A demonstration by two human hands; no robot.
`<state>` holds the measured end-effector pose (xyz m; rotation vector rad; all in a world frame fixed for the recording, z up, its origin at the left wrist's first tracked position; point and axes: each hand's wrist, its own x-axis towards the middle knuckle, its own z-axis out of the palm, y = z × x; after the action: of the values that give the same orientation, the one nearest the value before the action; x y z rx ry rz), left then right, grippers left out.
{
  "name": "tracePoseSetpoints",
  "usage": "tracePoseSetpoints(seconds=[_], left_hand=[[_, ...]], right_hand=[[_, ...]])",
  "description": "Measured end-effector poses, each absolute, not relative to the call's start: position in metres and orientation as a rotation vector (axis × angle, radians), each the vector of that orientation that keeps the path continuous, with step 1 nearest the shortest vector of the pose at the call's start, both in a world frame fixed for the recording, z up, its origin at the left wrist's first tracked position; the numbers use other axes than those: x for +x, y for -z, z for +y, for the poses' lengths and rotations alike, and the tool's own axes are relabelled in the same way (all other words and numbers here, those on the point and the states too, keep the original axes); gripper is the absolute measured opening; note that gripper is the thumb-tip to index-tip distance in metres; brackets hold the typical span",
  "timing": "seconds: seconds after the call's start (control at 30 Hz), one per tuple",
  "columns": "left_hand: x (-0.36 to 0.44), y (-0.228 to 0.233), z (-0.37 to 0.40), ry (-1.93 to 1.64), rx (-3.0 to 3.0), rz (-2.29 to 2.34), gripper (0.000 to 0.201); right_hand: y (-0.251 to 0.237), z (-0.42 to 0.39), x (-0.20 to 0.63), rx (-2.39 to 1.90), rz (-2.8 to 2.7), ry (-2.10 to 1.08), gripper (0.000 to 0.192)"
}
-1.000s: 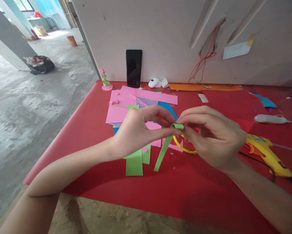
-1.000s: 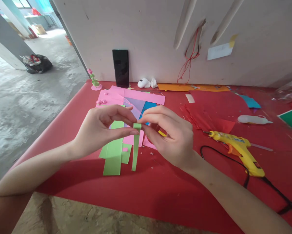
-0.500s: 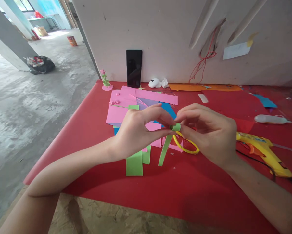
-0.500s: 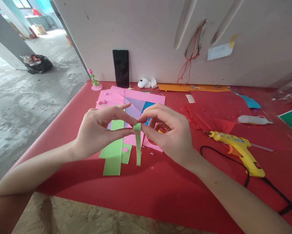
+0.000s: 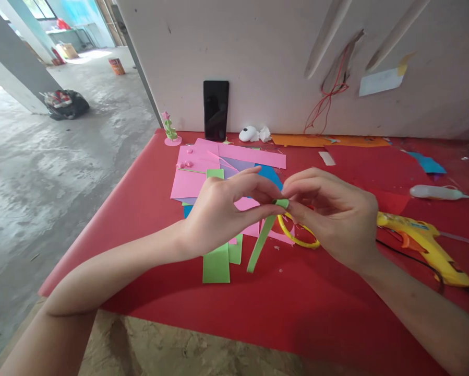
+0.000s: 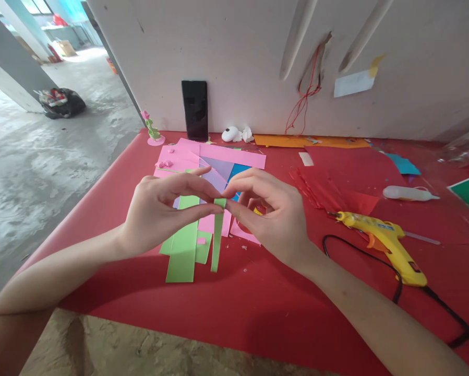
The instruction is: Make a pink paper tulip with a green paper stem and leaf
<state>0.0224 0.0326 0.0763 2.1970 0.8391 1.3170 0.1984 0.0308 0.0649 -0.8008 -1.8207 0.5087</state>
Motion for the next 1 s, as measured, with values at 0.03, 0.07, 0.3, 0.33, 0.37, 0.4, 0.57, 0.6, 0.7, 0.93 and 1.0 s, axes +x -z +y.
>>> tracePoseSetpoints(seconds=[0.03,0.07,0.3,0.33,0.37,0.4,0.57,0.6,0.7,0.93,1.0], left_hand=[[0.022,-0.075,0.033,-1.355,2.233,0.827,0.008],[0.023,-0.074,0.033,-1.367,2.244,0.834,0.010],[0.024,-0.079,0.033,-1.062,1.923,0.852,0.012],[0.024,-0.080,0.033,-1.043,1.899,0.852,0.012],[0.024,-0.081,0.033,-1.040,1.885,0.854,0.011],[0.024,-0.081,0.033,-1.045,1.882,0.859,0.011],[0.023,-0.077,0.034,-1.179,2.054,0.828,0.006],[0.023,-0.076,0.034,-1.226,2.121,0.813,0.007],[0.022,-0.071,0.036,-1.371,2.351,0.740,0.006],[0.022,-0.073,0.037,-1.276,2.305,0.757,0.009],[0.022,-0.075,0.037,-1.234,2.213,0.788,0.010]], right_hand=[[-0.065,0.031,0.198,-0.801,-1.831,-0.513,0.009],[-0.065,0.031,0.198,-0.794,-1.841,-0.505,0.009],[-0.064,0.035,0.204,-0.613,-1.942,0.045,0.023],[-0.063,0.035,0.205,-0.587,-1.959,0.122,0.024],[-0.063,0.035,0.205,-0.567,-1.969,0.167,0.025],[-0.062,0.036,0.206,-0.559,-1.974,0.169,0.025],[-0.061,0.037,0.203,-0.690,-1.886,-0.274,0.013],[-0.062,0.037,0.202,-0.736,-1.868,-0.359,0.010],[-0.066,0.037,0.201,-0.832,-1.878,-0.523,0.008],[-0.064,0.037,0.203,-0.714,-1.921,-0.260,0.017],[-0.064,0.037,0.202,-0.705,-1.937,-0.182,0.017]])
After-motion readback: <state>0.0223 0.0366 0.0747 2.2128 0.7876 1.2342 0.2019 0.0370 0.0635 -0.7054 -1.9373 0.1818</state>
